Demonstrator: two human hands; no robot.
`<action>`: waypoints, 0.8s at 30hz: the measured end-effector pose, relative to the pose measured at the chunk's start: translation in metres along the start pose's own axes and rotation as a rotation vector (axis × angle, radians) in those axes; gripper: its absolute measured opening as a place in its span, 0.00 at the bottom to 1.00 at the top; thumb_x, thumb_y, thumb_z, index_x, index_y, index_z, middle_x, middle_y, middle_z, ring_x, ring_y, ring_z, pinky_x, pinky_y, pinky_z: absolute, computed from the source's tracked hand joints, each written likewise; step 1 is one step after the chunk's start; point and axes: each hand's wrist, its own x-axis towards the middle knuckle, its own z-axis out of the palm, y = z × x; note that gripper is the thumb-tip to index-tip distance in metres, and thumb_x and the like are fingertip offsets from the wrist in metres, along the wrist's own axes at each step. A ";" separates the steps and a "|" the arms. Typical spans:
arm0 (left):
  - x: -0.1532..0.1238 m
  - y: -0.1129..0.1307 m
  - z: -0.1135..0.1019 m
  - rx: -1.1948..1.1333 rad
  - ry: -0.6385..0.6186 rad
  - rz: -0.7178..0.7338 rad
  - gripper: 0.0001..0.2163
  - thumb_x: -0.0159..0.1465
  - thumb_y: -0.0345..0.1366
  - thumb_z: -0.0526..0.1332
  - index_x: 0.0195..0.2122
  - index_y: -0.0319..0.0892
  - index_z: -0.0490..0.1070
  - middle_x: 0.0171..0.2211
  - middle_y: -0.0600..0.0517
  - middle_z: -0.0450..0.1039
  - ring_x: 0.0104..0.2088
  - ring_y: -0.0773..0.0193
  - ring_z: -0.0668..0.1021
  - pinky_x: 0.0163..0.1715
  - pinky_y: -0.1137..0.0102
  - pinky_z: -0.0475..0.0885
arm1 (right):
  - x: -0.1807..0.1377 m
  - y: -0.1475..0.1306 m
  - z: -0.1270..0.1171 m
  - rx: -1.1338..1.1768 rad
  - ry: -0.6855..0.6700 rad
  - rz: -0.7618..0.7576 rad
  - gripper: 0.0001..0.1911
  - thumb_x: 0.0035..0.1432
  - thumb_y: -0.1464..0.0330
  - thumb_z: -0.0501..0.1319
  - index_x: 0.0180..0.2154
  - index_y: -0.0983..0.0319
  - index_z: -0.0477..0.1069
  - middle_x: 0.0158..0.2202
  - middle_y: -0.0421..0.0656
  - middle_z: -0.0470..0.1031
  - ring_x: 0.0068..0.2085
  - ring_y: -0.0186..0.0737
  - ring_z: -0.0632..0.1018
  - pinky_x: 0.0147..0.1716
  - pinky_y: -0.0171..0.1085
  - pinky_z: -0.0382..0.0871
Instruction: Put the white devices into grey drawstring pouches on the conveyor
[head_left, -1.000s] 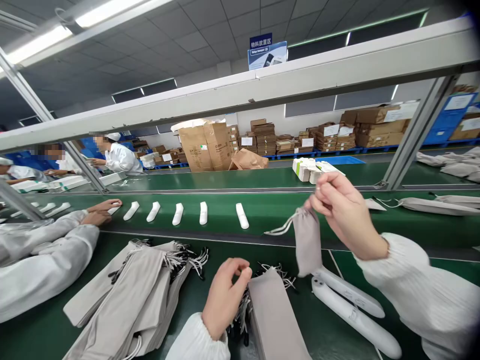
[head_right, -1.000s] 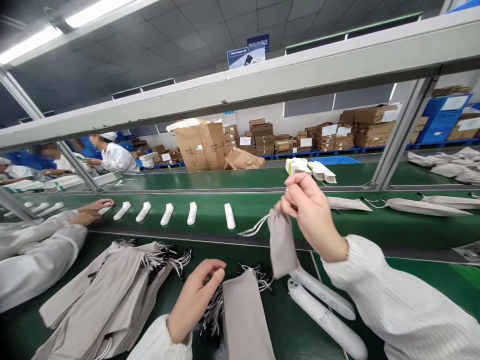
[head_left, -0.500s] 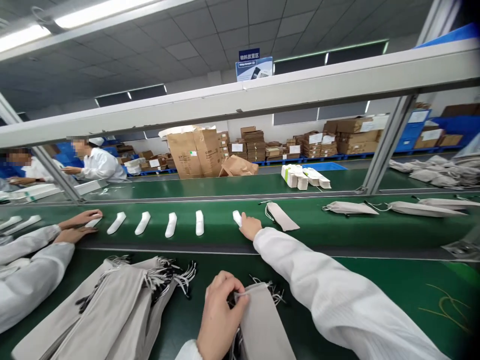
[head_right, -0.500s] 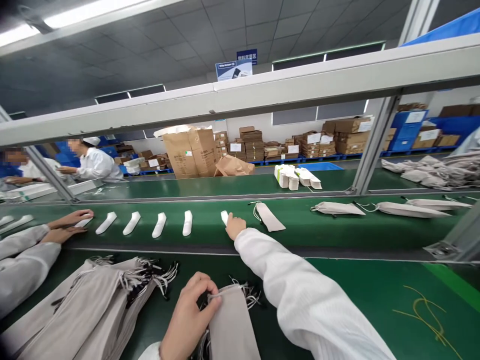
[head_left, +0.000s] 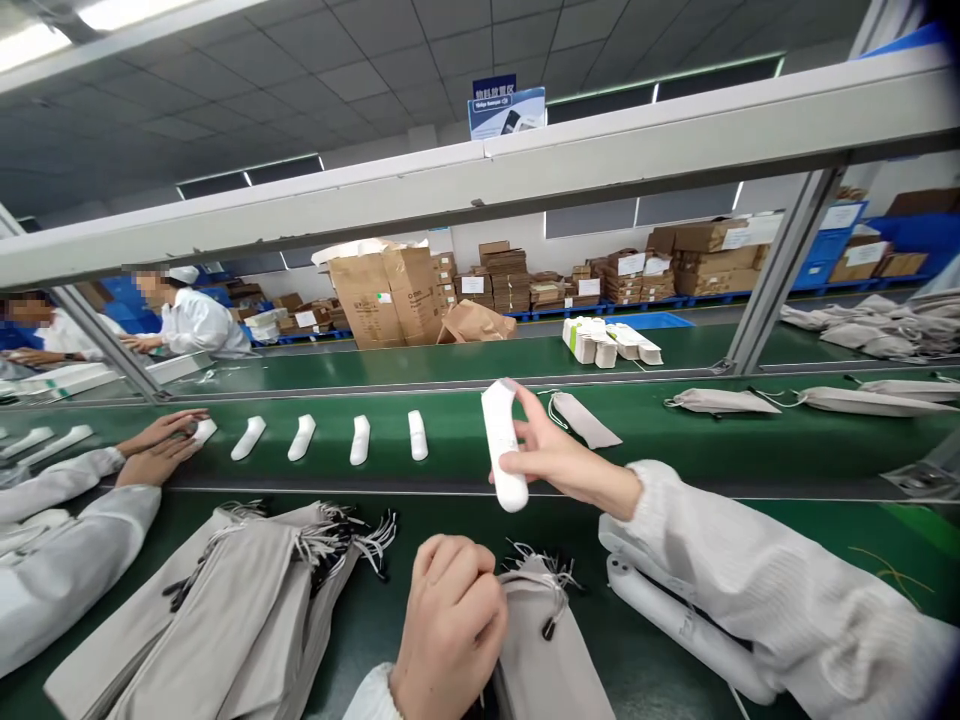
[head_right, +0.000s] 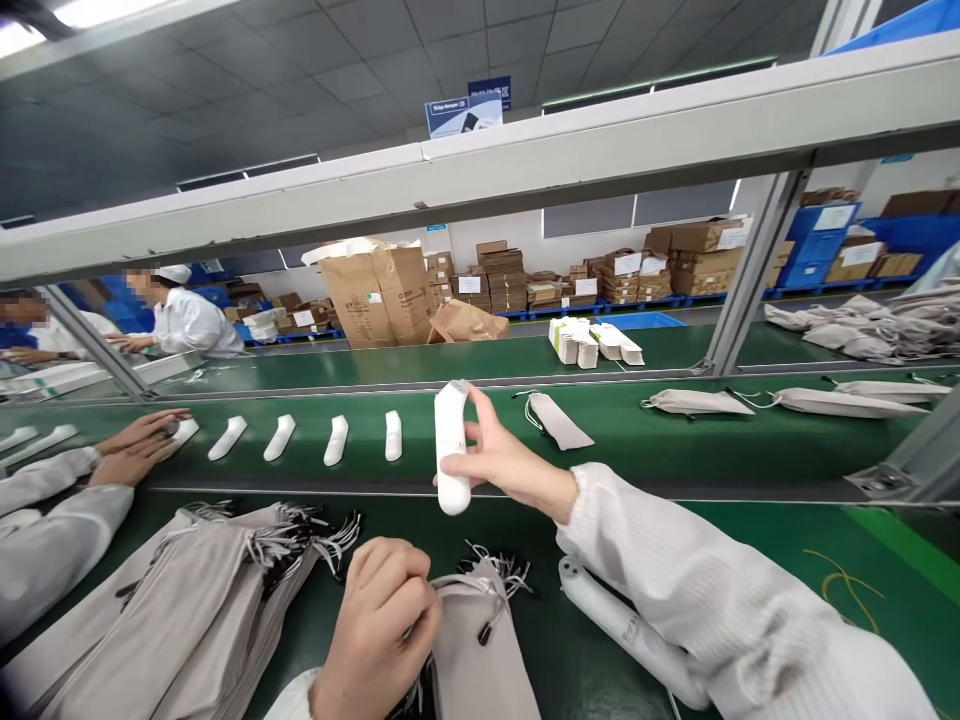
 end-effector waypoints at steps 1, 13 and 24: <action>0.001 0.001 -0.001 0.017 -0.013 0.022 0.11 0.61 0.21 0.54 0.27 0.43 0.59 0.32 0.53 0.72 0.35 0.63 0.71 0.46 0.60 0.63 | -0.013 -0.007 0.004 0.064 -0.008 -0.020 0.58 0.54 0.66 0.70 0.67 0.37 0.26 0.55 0.46 0.66 0.38 0.44 0.82 0.34 0.44 0.78; 0.013 0.016 -0.001 -0.155 0.020 -0.142 0.08 0.66 0.26 0.58 0.30 0.43 0.67 0.31 0.53 0.66 0.36 0.63 0.71 0.42 0.64 0.64 | -0.085 -0.009 0.045 0.175 0.174 -0.154 0.60 0.51 0.72 0.72 0.67 0.37 0.31 0.56 0.47 0.59 0.43 0.42 0.79 0.38 0.45 0.79; 0.005 0.013 0.017 -0.525 0.134 -0.305 0.05 0.61 0.39 0.66 0.32 0.46 0.72 0.42 0.52 0.69 0.42 0.63 0.75 0.38 0.72 0.68 | -0.092 0.003 0.045 0.014 0.214 -0.247 0.58 0.47 0.70 0.74 0.67 0.45 0.38 0.60 0.48 0.56 0.44 0.36 0.78 0.41 0.39 0.77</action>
